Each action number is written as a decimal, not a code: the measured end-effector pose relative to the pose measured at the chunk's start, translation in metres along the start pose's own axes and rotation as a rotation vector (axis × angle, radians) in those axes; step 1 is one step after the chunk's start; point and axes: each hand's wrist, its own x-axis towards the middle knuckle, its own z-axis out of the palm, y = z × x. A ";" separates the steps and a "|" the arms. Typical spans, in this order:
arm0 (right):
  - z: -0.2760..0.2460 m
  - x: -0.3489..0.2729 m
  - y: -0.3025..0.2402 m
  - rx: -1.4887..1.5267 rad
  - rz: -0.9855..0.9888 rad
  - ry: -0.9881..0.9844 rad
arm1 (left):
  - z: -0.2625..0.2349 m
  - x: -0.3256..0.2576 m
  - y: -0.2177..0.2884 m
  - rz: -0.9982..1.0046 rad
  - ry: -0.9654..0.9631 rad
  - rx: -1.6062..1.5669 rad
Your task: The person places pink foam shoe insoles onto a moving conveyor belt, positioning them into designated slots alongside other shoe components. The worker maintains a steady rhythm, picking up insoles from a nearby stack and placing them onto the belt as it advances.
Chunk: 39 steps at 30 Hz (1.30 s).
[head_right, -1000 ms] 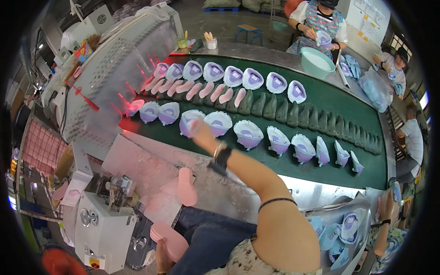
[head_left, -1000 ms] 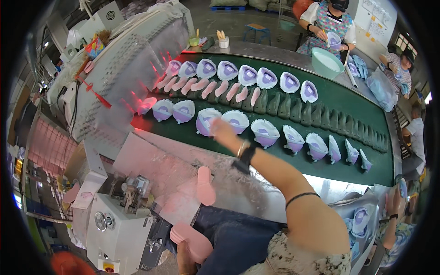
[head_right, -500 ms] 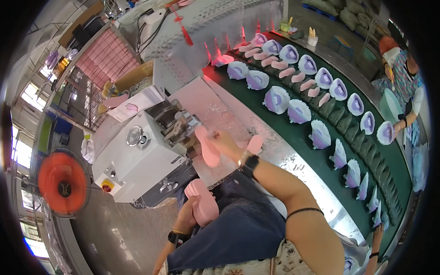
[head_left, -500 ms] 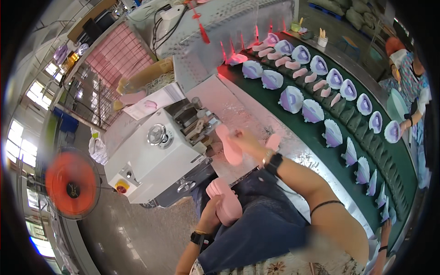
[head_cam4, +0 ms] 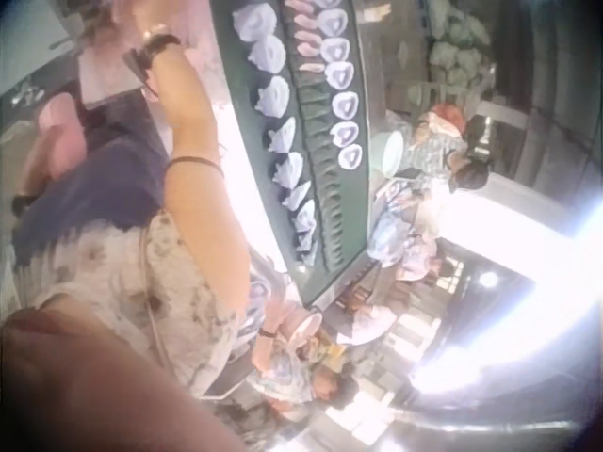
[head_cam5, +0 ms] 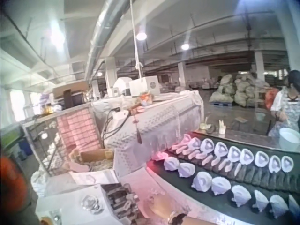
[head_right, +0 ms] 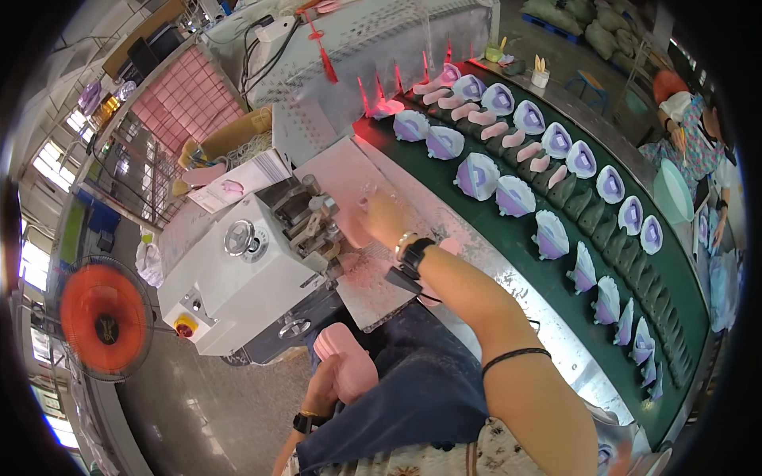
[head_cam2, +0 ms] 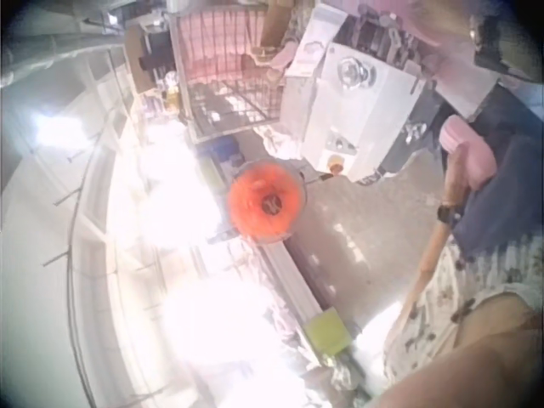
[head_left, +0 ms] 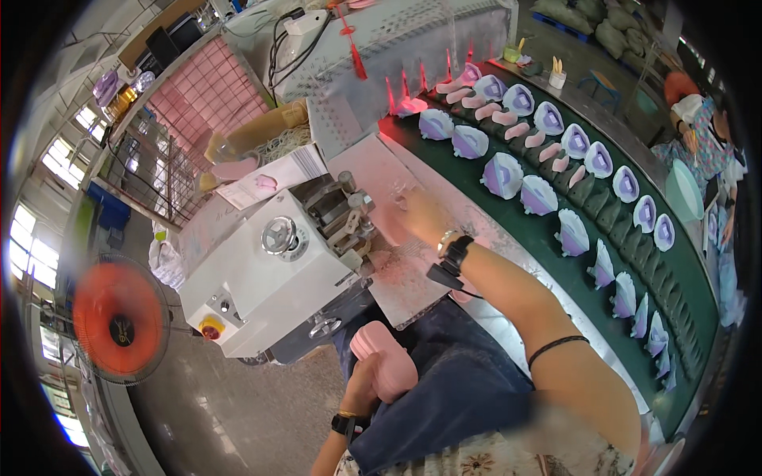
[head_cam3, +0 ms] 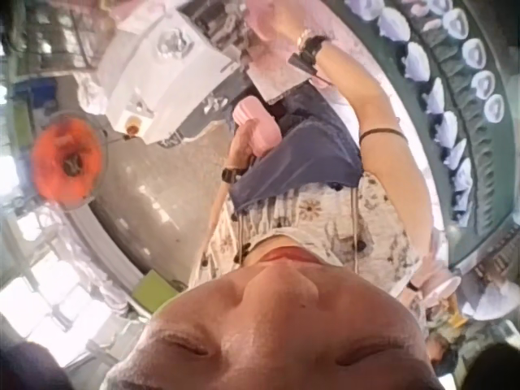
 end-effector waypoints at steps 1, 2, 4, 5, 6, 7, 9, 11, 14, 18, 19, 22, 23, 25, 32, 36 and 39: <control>0.019 0.002 -0.001 0.075 0.132 -0.051 | 0.001 -0.002 0.001 0.016 0.040 0.005; 0.034 0.009 0.000 0.125 0.188 -0.042 | 0.004 -0.004 0.003 0.027 0.078 0.019; 0.051 0.023 -0.002 0.227 0.296 -0.027 | 0.002 -0.005 0.002 0.051 0.162 0.042; 0.051 0.028 -0.006 0.361 0.347 -0.045 | -0.003 -0.006 0.000 0.061 0.207 0.046; 0.048 0.033 -0.008 0.496 0.399 -0.059 | -0.004 -0.005 0.000 0.070 0.250 0.053; 0.041 0.037 -0.004 0.625 0.450 -0.068 | 0.003 -0.003 0.000 0.059 0.256 0.059; 0.032 0.045 0.027 0.733 0.412 0.074 | 0.020 0.004 0.004 0.030 0.261 0.086; -0.005 0.043 0.050 0.811 0.463 0.136 | 0.015 0.015 -0.003 0.000 0.276 0.078; -0.104 0.013 0.094 0.796 0.617 0.229 | 0.004 0.022 -0.009 -0.082 0.220 0.116; -0.214 -0.044 0.248 0.516 0.664 0.552 | 0.039 0.036 -0.012 -0.184 0.177 0.142; -0.233 -0.054 0.262 0.430 0.719 0.662 | 0.042 0.037 -0.016 -0.160 0.159 0.130; -0.289 -0.082 0.344 0.075 0.809 0.699 | 0.054 0.041 -0.021 -0.133 0.119 0.118; -0.300 -0.088 0.365 -0.009 0.785 0.698 | 0.062 0.041 -0.021 -0.144 0.122 0.123; -0.308 -0.083 0.387 -0.129 0.602 0.756 | 0.067 0.042 -0.021 -0.157 0.116 0.136; -0.151 -0.061 0.121 0.432 0.075 0.076 | 0.059 0.032 -0.023 -0.060 0.176 0.142; -0.125 -0.168 -0.035 0.294 -0.028 -0.618 | 0.031 0.050 -0.015 0.127 0.128 0.355; -0.090 -0.193 -0.042 0.397 -0.133 -0.408 | 0.047 0.046 -0.007 0.273 0.251 0.337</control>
